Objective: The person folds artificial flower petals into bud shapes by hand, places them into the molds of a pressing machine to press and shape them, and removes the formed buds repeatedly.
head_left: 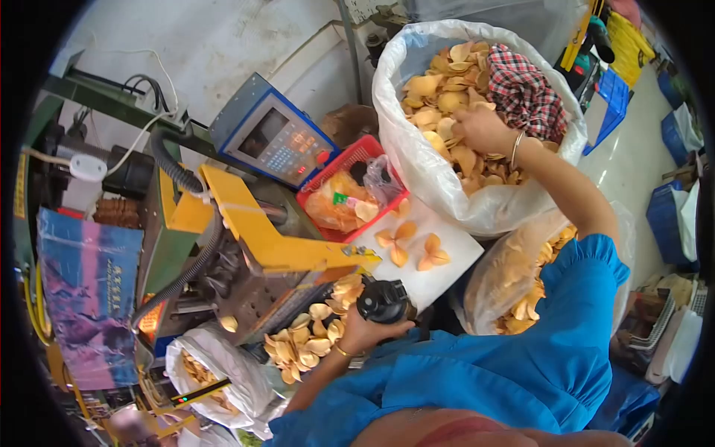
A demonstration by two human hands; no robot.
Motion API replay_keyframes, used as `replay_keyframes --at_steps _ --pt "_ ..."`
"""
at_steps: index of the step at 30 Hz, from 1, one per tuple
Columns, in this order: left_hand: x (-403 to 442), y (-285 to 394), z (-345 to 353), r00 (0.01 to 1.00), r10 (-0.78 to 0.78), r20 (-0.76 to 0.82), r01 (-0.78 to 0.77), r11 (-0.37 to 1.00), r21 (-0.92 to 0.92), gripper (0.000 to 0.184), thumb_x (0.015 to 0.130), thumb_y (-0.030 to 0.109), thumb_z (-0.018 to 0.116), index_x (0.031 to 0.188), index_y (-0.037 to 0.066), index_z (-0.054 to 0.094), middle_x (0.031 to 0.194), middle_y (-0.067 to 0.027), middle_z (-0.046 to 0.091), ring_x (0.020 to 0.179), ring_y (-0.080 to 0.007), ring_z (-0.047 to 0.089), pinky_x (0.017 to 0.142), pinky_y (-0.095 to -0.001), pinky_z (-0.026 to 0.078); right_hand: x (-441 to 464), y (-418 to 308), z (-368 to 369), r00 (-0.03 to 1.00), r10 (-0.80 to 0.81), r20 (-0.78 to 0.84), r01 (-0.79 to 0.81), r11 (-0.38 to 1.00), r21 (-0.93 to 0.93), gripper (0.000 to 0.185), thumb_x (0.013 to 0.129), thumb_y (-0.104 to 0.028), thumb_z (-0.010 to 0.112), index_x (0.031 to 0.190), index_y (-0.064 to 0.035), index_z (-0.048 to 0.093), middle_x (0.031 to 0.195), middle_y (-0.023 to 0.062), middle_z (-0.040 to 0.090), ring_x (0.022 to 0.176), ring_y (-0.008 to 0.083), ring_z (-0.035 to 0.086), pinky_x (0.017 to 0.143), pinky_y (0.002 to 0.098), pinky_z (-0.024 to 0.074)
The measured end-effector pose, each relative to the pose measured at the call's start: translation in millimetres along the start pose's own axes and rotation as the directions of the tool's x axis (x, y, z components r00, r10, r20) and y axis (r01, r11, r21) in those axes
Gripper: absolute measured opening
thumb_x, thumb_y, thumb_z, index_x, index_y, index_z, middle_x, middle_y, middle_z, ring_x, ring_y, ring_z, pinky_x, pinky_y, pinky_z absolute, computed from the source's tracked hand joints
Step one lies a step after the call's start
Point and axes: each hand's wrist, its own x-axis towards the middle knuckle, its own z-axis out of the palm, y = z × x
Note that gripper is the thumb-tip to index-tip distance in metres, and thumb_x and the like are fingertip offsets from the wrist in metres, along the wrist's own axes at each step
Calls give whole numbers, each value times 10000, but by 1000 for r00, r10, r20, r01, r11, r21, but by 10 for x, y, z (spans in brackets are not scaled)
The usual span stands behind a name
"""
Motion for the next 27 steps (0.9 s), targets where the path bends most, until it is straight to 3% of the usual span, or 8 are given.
replay_keyframes --at_steps 4,7,9,10,11,14,22,27 --pt "-24 117 -29 986 -83 146 95 993 -71 650 576 334 878 1097 35 630 947 -113 704 768 -214 680 691 -291 531 -658 -401 -284 930 90 -356 17 958 286 520 706 -170 657 1212 -123 544 1229 67 543 845 271 603 713 373 484" --pt "149 271 42 991 24 128 -21 999 -29 645 583 367 866 1080 35 622 908 -107 699 707 -227 670 640 -297 523 -1238 -633 -806 883 144 -447 -81 984 158 599 703 -216 725 1252 -94 518 1277 73 536 939 251 611 774 351 491" --pt "282 376 92 993 96 72 -99 994 38 648 595 409 851 1076 41 618 913 -117 691 723 -246 667 642 -310 518 -1680 -908 -1055 796 139 -589 478 454 752 713 671 -285 812 1267 -47 500 1341 100 495 1036 242 591 862 338 480" --pt "381 446 110 989 109 102 -111 994 10 677 598 431 844 1093 35 606 930 -122 688 741 -256 667 654 -316 519 -1818 -1099 -1131 818 108 -565 529 245 812 751 642 -297 847 1254 -25 506 1323 115 512 1057 236 581 896 337 471" --pt "480 529 121 984 122 133 -121 992 -18 706 602 453 837 1110 28 594 948 -128 686 759 -266 668 665 -322 520 -1923 -1288 -1208 836 74 -543 544 21 839 790 613 -308 882 1241 -4 512 1306 131 528 1078 231 572 929 337 461" --pt "767 901 163 956 200 213 -232 963 137 778 601 465 838 1169 15 555 996 -126 680 799 -280 668 699 -329 524 -2106 -1672 -1458 958 210 -194 216 -88 972 825 590 -184 884 1291 -13 483 1197 125 607 1028 226 601 934 347 473" --pt "682 1190 54 952 291 -98 -306 915 -262 458 704 76 805 1113 7 609 1013 -20 658 759 -95 573 653 -210 457 -2160 -829 -1771 701 634 -327 475 -73 877 602 587 -24 861 1117 -13 575 1028 119 674 879 198 659 794 297 535" --pt "38 144 -43 978 -202 57 204 847 -492 191 830 -1 669 1012 -33 619 858 -67 663 757 -105 629 668 -187 480 -1368 -106 -1867 473 754 -455 541 159 826 428 736 -73 785 1102 5 575 993 115 690 892 183 661 784 267 520"
